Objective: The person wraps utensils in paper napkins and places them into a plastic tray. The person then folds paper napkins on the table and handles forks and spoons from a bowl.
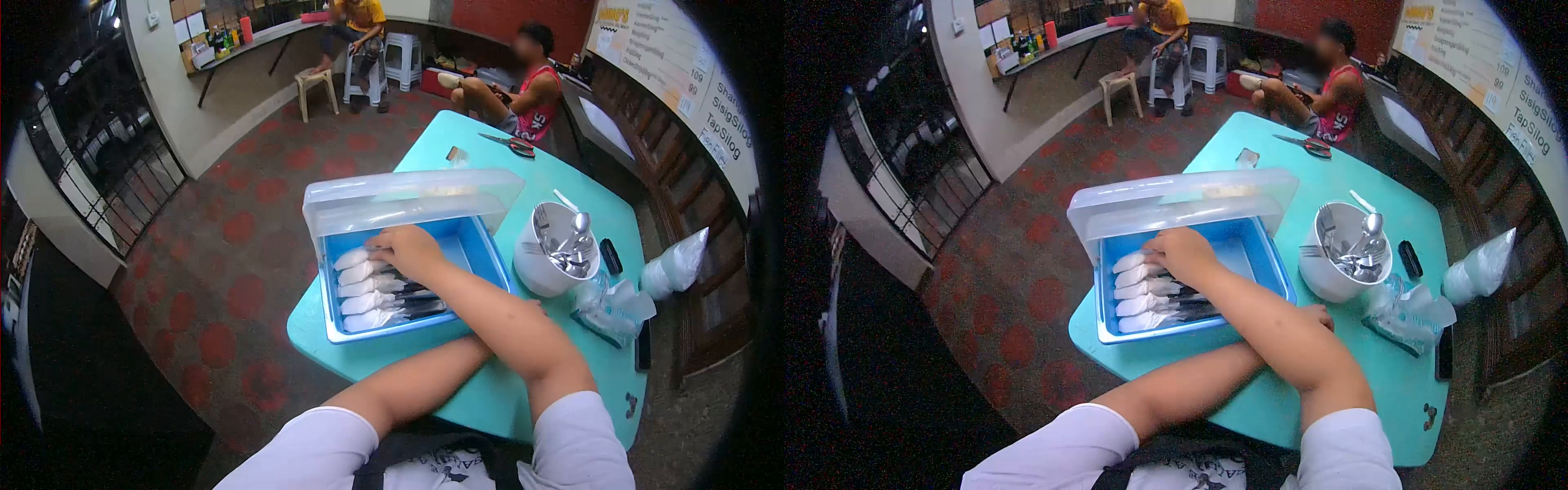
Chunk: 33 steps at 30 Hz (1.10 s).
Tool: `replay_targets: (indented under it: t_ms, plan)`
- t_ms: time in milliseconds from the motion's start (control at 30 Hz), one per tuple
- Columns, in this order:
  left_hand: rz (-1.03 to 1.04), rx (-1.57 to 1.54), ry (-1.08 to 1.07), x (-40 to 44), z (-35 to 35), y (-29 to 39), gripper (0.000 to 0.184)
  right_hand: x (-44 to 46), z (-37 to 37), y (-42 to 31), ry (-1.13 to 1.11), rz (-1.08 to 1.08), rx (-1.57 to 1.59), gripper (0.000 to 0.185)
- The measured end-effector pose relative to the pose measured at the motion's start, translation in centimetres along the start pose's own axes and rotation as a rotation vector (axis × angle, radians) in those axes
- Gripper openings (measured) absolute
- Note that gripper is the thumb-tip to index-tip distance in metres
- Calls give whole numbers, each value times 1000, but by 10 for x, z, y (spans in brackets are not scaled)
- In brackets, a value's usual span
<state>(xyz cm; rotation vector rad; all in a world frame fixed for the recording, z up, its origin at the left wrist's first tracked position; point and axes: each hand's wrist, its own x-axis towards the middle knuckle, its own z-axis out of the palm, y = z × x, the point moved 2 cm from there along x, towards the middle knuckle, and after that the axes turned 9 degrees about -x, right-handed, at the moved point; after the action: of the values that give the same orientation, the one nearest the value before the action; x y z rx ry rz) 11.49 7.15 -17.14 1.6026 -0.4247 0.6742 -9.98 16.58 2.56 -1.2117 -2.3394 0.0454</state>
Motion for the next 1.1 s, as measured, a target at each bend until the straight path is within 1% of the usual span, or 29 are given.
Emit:
replay_targets:
  t_ms: [33,100,167,233,300,400,433,467,500,567,633,667,733,767,867,900,1000,1100]
  plan:
    - [-15,-78,103,0,-3,8,22,1,-10,-7,34,-31,-27,17]
    - [-93,432,92,4,-6,77,26,-6,-39,-26,99,-93,-78,17]
    - [-222,376,137,4,-7,86,27,-23,-83,-53,268,-269,-84,14]
    - [-315,333,180,5,-6,88,26,-50,-142,-92,402,-262,-96,6]
    - [-335,317,237,8,-5,84,23,-88,-203,-121,562,-315,-182,12]
    - [-330,312,294,13,-3,79,20,-140,-280,-171,1189,-554,-481,24]
    - [-327,303,308,12,-4,79,18,-150,-296,-183,1312,-636,-537,24]
    - [-335,302,315,11,-4,81,17,-158,-308,-194,1374,-724,-563,24]
    - [-346,302,319,10,-4,83,16,-164,-317,-203,1376,-810,-573,24]
    - [-386,334,308,5,-3,107,15,-169,-326,-215,1361,-942,-581,24]
    - [-396,383,281,7,-2,136,12,-174,-333,-221,1345,-994,-582,23]
    - [-400,367,292,6,-3,139,11,-178,-334,-226,1338,-1017,-580,23]
    - [-404,332,306,8,-1,144,10,-184,-340,-228,1326,-1036,-584,23]
    - [-368,326,316,6,-2,141,11,-188,-341,-230,1320,-1043,-590,23]
    - [-420,370,267,4,-3,149,12,-194,-347,-236,1313,-1044,-590,23]
    - [-412,329,292,3,-2,146,12,-196,-349,-238,1315,-1046,-589,23]
    - [-392,332,293,2,-3,145,13,-206,-352,-243,1318,-1044,-581,22]
    - [-427,372,280,3,-1,153,14,-216,-357,-248,1335,-1038,-583,22]
